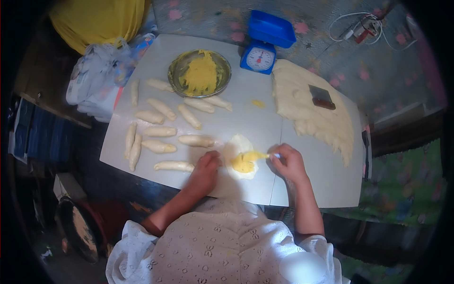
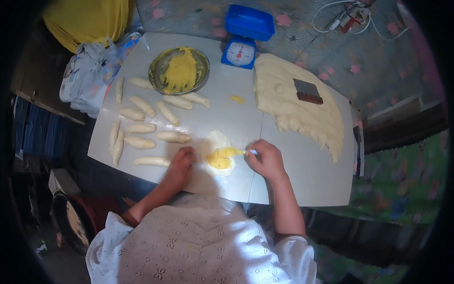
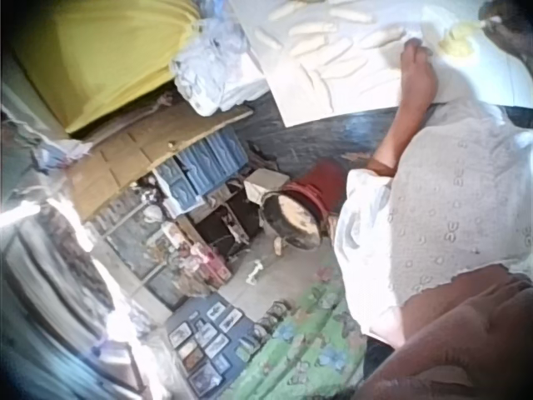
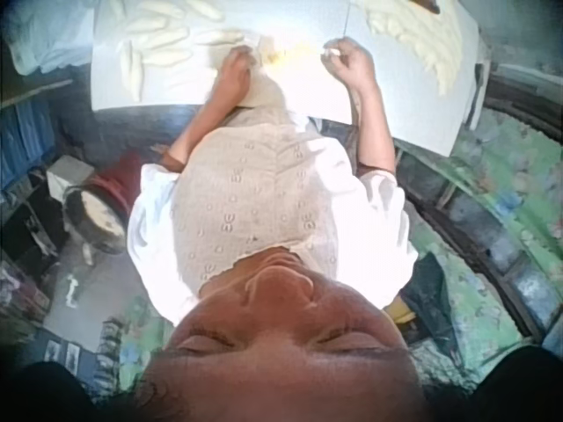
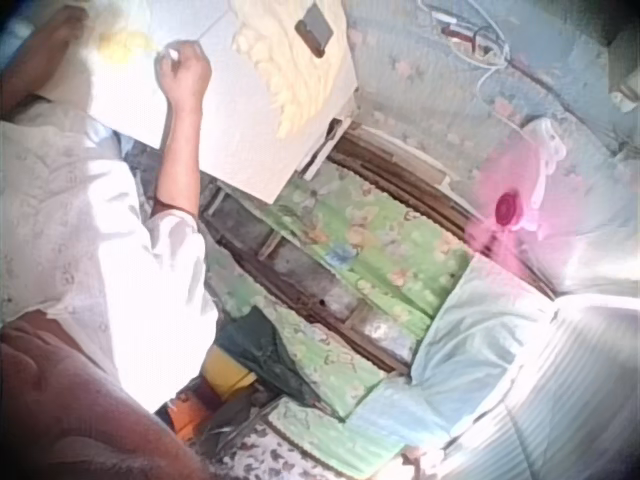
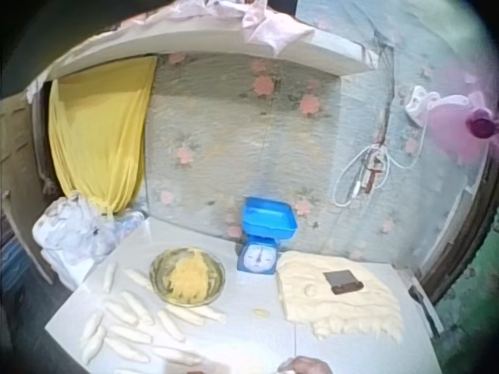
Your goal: The person flattens dough portions, spreads filling onto them from a bowl using a spoon, and rolls the filled dough pieces into cylinders by hand.
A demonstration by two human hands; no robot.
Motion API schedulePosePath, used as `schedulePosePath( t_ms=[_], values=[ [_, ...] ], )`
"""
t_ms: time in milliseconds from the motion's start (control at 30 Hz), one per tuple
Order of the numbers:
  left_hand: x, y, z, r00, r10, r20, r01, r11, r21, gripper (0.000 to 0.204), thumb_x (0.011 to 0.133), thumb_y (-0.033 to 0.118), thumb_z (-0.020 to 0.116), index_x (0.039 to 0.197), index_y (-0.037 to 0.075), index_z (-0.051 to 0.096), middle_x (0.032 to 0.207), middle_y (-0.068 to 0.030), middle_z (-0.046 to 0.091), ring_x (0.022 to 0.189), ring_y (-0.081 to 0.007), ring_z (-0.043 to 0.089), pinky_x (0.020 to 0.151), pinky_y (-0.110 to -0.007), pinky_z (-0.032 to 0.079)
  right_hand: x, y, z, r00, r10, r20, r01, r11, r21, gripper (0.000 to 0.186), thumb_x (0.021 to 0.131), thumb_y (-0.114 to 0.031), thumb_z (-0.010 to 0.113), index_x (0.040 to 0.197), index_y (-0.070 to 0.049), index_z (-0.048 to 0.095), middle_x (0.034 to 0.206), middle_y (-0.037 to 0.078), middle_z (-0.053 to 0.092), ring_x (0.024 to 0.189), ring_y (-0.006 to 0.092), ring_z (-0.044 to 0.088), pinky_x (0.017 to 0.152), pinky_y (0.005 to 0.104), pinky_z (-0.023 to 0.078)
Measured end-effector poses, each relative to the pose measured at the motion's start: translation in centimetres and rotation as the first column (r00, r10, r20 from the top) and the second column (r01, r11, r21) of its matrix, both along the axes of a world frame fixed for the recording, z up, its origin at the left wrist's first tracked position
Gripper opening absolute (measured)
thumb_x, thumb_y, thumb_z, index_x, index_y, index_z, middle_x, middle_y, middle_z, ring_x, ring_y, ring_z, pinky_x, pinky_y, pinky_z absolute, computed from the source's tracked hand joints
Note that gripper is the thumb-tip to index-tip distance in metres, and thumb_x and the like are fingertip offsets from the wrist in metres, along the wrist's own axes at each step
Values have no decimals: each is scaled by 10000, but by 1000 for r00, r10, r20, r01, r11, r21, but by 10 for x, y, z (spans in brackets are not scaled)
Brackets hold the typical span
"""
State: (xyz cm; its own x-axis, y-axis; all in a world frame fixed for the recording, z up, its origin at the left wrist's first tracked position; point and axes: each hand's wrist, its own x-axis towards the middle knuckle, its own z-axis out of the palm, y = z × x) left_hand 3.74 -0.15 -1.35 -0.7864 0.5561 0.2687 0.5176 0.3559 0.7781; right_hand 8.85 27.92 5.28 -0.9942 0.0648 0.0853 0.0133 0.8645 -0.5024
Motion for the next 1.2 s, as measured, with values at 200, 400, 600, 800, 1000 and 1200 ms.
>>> schedulePosePath(
  t_ms=[200,400,600,800,1000,1200],
  values=[
    [1,1,4,1000,-10,22,11,999,-50,264,721,-60,531,981,-19,558,1181,-207,505,1060,-409,500,925,-455,431,22,0,2,997,-64,-36,61,994,-89,122,761,-162,667,827,-61,653,821,108,635,759,305,625,674,377,504],
    [0,0,12,997,-40,59,45,995,-84,264,707,-50,555,968,-14,569,1158,-205,508,1052,-405,503,918,-456,433,-8,-8,1,998,-45,-50,42,997,-61,111,779,-159,660,835,-66,639,812,103,620,738,307,611,645,384,492],
    [2,-1,18,999,-48,23,50,995,-88,243,702,1,600,945,2,582,1110,-188,529,1022,-381,519,902,-449,435,-43,-14,-2,998,27,-55,-31,997,-73,119,788,-171,654,836,-64,634,837,96,628,746,312,611,651,387,488],
    [3,6,23,948,-254,-192,213,954,-212,207,721,130,707,897,45,640,1015,-115,573,979,-304,552,876,-412,429,-53,-8,0,996,11,-91,-18,997,-80,134,806,-183,654,841,-56,635,844,112,628,752,320,609,641,393,491],
    [12,16,16,927,-286,-241,232,945,-230,229,736,220,737,891,73,656,939,-72,562,950,-269,555,864,-412,413,-122,-35,12,991,-101,-89,52,895,-444,198,826,-207,656,965,-66,663,1011,156,632,935,336,614,779,421,485],
    [20,12,12,934,-247,-258,178,948,-264,204,763,221,713,890,72,654,938,-76,565,962,-263,557,876,-404,400,-52,-34,27,917,396,-50,-400,910,-109,250,783,-204,703,1013,-114,667,1100,93,590,1103,304,501,958,467,343]
  ],
)
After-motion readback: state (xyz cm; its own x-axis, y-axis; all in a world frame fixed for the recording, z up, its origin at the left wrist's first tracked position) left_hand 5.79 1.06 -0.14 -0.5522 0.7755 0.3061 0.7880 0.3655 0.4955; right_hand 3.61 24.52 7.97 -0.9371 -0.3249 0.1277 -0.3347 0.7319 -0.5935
